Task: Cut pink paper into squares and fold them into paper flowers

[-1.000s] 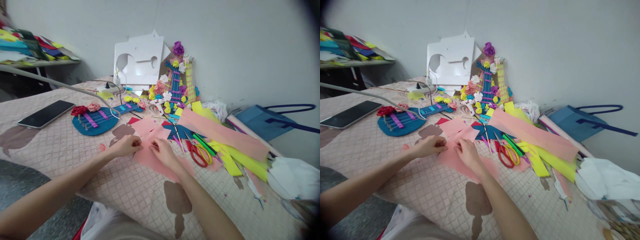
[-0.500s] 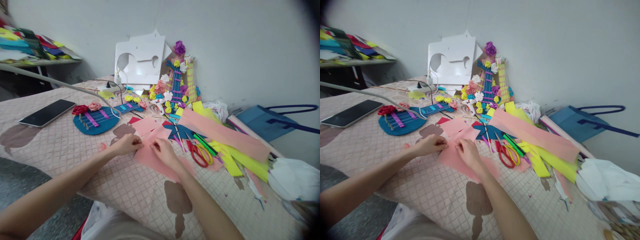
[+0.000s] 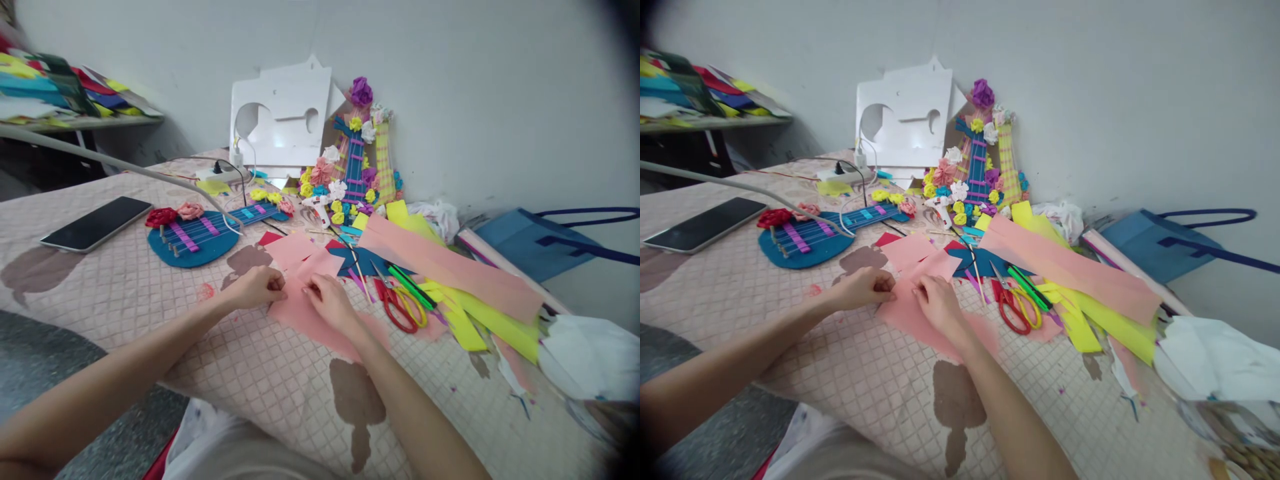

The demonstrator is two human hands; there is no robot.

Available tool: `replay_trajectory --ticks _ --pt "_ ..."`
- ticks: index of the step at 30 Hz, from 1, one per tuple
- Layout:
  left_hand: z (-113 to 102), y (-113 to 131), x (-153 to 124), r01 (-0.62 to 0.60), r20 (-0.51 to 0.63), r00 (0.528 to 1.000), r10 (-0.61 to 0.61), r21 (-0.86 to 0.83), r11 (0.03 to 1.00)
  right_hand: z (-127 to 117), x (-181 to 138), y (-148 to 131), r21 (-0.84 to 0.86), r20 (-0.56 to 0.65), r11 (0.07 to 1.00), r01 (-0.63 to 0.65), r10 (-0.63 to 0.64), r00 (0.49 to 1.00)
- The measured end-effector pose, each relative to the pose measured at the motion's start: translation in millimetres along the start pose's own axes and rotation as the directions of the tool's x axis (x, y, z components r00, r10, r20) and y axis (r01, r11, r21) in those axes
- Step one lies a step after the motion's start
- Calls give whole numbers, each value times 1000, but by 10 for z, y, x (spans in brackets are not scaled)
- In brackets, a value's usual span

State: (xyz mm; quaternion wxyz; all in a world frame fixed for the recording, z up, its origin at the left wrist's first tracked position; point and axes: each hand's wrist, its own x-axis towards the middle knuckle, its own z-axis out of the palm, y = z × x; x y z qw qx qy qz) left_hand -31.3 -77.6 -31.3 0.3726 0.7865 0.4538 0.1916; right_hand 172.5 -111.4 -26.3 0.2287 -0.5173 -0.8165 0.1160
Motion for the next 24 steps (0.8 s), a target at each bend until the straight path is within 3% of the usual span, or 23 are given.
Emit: replay_trajectory --ticks 14,19,24 --pt "-39 56 -22 -1 -4 1000 1 91 996 8 -9 -1 -4 -9 1000 8 -8 1000" --pt "-42 42 -12 3 6 1000 -4 76 997 -101 -19 -59 -4 -111 1000 23 -23 994" --pt "-88 34 -33 46 35 998 -48 72 996 -373 -126 -77 80 -224 996 50 -31 974"
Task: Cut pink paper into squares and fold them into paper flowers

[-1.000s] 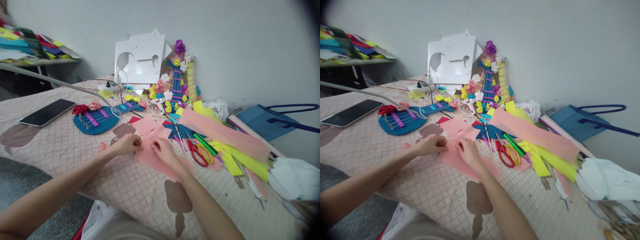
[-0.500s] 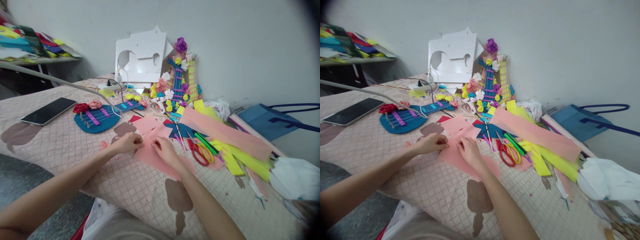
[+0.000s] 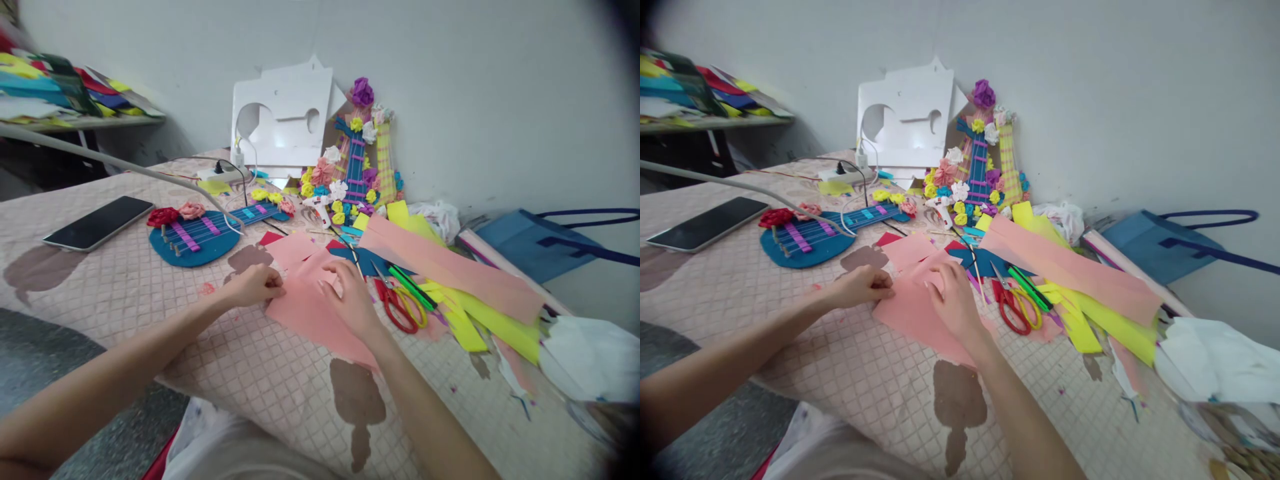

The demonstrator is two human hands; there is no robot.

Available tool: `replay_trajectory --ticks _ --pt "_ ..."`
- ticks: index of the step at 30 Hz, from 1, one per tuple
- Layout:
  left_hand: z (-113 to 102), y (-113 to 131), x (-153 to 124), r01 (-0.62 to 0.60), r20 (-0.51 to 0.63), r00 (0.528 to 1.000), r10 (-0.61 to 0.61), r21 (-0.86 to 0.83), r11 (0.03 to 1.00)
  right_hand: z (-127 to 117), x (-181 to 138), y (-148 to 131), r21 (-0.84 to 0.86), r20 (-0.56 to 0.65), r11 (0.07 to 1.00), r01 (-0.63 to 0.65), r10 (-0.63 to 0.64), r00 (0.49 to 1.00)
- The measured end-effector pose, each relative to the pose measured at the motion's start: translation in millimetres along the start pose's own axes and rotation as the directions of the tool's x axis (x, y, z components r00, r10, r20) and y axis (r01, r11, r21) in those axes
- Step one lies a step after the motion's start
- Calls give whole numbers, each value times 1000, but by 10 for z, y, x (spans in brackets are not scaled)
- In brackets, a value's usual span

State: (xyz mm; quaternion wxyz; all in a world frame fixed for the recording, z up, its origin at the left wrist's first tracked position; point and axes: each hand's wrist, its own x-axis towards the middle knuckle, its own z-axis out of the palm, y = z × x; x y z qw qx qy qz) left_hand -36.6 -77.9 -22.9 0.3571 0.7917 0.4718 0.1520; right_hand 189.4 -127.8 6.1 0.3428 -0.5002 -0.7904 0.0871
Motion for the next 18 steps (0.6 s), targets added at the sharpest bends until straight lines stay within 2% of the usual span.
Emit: replay_trajectory --ticks 5,8,10,12,15,18 --pt "-87 -78 -92 2 -18 1000 -3 -21 1000 -353 -223 109 -48 -63 998 -40 37 997" --pt "-132 -173 -127 7 -27 1000 -8 -14 1000 -493 -413 175 -87 -48 994 -65 61 997" --pt "-147 -242 -126 11 -18 1000 -11 -16 1000 -528 -542 174 -121 43 991 -53 58 997" --pt "-152 -301 -112 5 2 1000 -5 -23 1000 -522 -657 139 -167 223 986 -2 40 974" --pt "-156 -352 -84 1 31 1000 -1 -20 1000 -472 -795 85 -215 477 972 91 23 879" --pt "-169 -369 -63 -21 43 999 21 14 1000 -422 -914 128 -242 568 964 115 45 822"
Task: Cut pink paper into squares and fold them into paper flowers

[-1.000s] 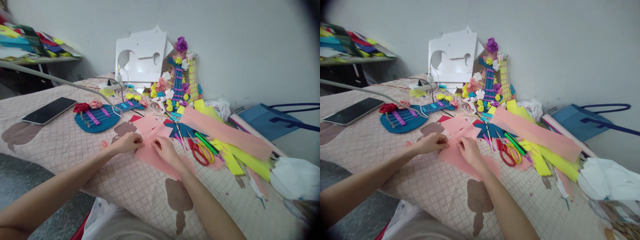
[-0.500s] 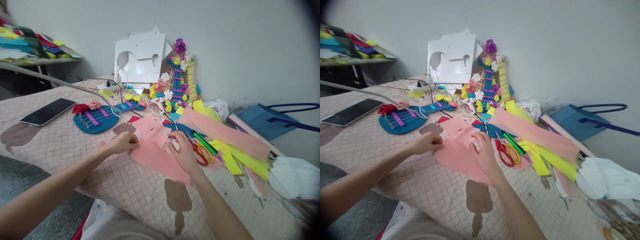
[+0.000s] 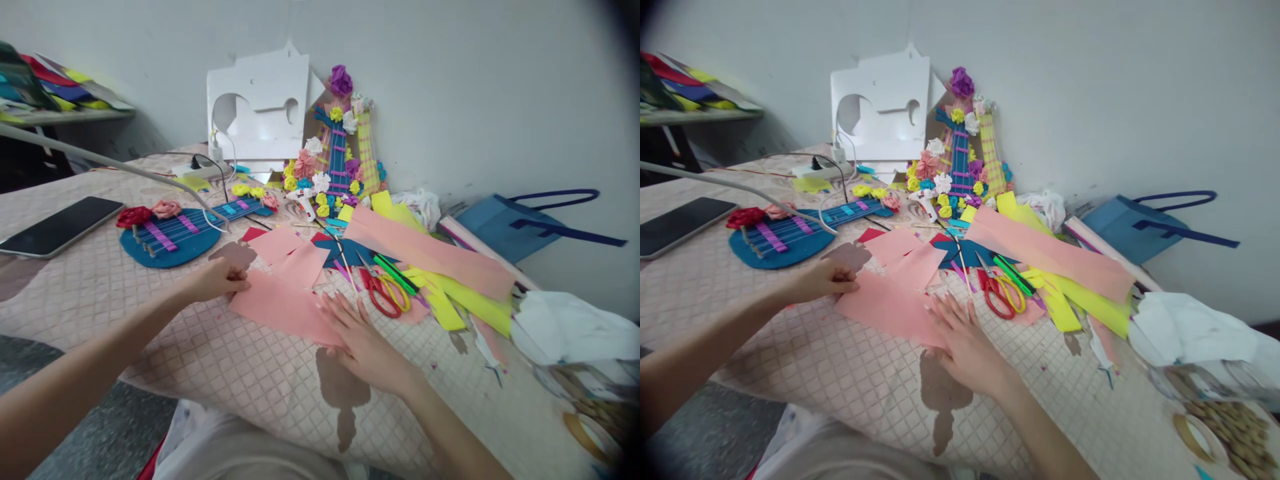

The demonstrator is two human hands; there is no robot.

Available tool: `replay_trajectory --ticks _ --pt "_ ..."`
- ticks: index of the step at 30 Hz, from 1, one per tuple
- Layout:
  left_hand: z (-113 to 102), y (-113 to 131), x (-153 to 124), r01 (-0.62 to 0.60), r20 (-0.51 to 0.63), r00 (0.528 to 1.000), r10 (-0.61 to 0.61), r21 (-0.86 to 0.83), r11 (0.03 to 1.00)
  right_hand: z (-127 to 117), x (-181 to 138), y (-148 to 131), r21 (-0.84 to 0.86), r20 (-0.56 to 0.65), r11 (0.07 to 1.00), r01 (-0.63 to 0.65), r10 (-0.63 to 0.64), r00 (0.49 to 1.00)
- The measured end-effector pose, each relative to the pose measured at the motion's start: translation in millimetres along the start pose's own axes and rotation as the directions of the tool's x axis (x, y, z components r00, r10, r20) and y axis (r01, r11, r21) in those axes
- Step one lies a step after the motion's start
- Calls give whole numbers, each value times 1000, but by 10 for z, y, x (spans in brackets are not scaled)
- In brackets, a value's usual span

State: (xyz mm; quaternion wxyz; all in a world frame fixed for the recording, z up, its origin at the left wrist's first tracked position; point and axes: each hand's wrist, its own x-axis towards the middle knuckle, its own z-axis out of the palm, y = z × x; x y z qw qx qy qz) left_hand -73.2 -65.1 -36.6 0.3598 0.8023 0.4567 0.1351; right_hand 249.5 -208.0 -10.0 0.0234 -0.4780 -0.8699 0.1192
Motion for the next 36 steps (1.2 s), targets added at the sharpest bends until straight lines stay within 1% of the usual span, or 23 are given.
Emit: replay_trajectory --ticks 3,5,7,9,11,13,15,18,20,21,23,25,26,28,30,33,36 --pt "-16 -20 12 -18 18 1000 18 0 1000 109 -89 127 -14 37 999 -40 41 998" --pt "-23 -37 18 -13 29 999 13 -10 1000 140 -158 221 3 42 999 -43 43 998" --pt "-28 -46 23 -3 25 1000 3 0 1000 125 -225 280 48 -1 998 -39 39 999" --pt "-34 -42 27 7 22 1000 -7 18 1000 90 -282 288 86 -78 995 -43 50 996" --pt "-41 -29 29 14 31 999 -14 24 1000 75 -331 254 78 -119 997 -18 27 992" --pt "-50 -17 27 18 39 999 -19 29 999 101 -384 205 31 -65 998 49 -47 997" --pt "-59 -13 23 30 37 999 -31 21 999 153 -455 175 -8 29 995 99 -98 995" --pt "-69 -18 18 49 29 998 -48 -8 999 193 -592 190 -11 116 997 78 -76 990" --pt "-74 -26 20 54 32 998 -54 -20 998 169 -668 224 20 126 998 68 -70 990" --pt "-76 -31 22 58 36 998 -57 -22 998 147 -687 239 37 101 998 56 -60 993" --pt "-80 -45 30 65 48 997 -63 -23 998 109 -672 262 55 11 998 10 -11 1000" --pt "-83 -60 37 65 59 996 -64 -16 998 104 -591 275 37 -94 998 -43 46 995" --pt "-84 -66 39 65 63 996 -63 -17 998 119 -536 283 16 -126 998 -53 54 991" --pt "-89 -72 38 64 66 996 -62 -29 998 173 -425 305 -44 -137 999 -33 27 990" --pt "-97 -71 31 58 72 996 -55 -50 997 237 -348 335 -94 -102 996 -11 1 995" --pt "-109 -71 19 35 69 997 -32 -42 998 300 -323 370 -92 -56 995 -24 19 998" --pt "-111 -101 23 15 56 998 -15 -13 1000 319 -361 368 -54 -117 996 -76 69 991"
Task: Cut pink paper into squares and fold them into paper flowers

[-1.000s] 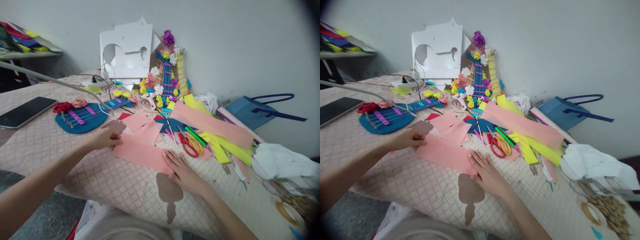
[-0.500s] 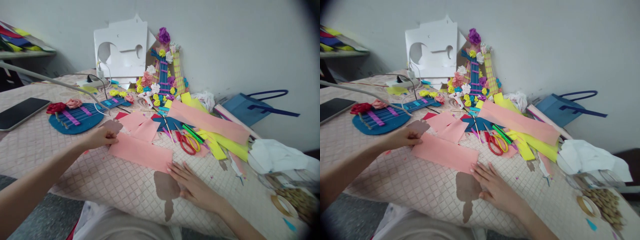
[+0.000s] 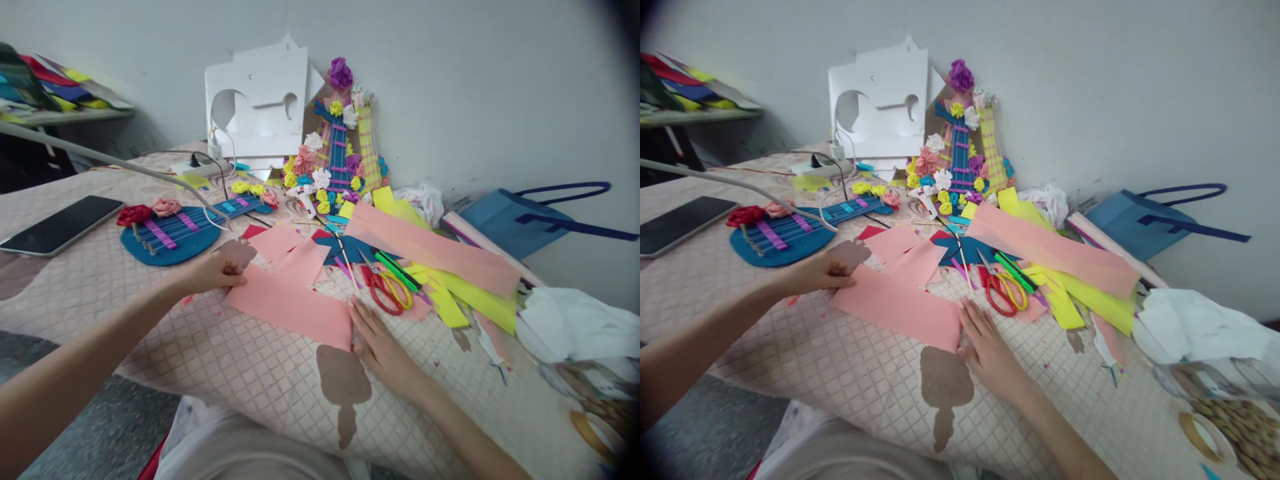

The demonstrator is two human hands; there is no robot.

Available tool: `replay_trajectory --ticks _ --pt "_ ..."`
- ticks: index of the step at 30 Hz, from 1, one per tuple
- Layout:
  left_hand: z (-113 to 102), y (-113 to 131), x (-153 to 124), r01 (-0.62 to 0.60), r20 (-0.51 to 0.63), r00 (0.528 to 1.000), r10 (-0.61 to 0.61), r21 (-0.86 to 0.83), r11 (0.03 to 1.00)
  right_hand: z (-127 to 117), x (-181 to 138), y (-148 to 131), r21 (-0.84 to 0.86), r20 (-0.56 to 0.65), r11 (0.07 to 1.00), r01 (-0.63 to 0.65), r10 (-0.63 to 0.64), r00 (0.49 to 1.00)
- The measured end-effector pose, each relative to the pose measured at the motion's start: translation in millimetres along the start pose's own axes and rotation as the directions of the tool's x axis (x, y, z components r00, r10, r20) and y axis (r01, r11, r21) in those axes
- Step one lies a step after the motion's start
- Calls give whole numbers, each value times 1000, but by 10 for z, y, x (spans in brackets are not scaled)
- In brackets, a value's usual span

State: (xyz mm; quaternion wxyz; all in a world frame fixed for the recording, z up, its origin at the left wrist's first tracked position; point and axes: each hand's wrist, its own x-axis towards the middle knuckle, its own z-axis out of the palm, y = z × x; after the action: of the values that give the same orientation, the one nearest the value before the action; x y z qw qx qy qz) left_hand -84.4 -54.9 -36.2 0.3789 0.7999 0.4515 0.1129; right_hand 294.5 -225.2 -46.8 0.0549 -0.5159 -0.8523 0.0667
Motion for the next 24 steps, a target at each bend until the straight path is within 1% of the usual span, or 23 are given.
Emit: replay_trajectory --ticks 2,6,7,9,11,12,14,16,18,19,23,24 --pt "2 -31 9 -7 5 1000 7 8 1000 4 -31 -13 -15 -29 1000 -17 17 999" --pt "0 -47 22 -3 34 999 2 14 1000 -6 -63 -36 -43 55 999 2 1 998" --pt "-3 -39 22 1 34 999 -2 13 1000 -15 -66 -43 -29 54 1000 -6 8 999" --pt "-9 -17 24 9 31 999 -10 12 1000 -36 -77 -70 -1 11 1000 -13 13 1000" --pt "-15 -2 27 17 32 999 -17 11 1000 -50 -103 -111 -4 -25 999 39 -39 999" --pt "-18 2 29 19 34 999 -19 8 1000 -53 -123 -134 -15 -16 996 87 -87 996" --pt "-25 5 30 20 44 999 -20 0 1000 -55 -174 -175 -28 42 985 172 -171 984" --pt "-29 11 28 27 57 998 -26 -17 999 -63 -220 -195 -14 106 979 204 -201 974" --pt "-31 24 22 42 72 997 -39 -46 998 -74 -237 -185 17 128 982 189 -190 974" --pt "-31 34 19 50 76 996 -45 -61 997 -77 -228 -169 27 115 985 172 -174 978" --pt "-28 62 6 50 68 997 -44 -81 995 -44 -102 -63 -1 -47 998 58 -58 997" --pt "-27 60 4 45 68 997 -40 -81 996 -31 -63 -36 -19 -51 999 42 -43 998"
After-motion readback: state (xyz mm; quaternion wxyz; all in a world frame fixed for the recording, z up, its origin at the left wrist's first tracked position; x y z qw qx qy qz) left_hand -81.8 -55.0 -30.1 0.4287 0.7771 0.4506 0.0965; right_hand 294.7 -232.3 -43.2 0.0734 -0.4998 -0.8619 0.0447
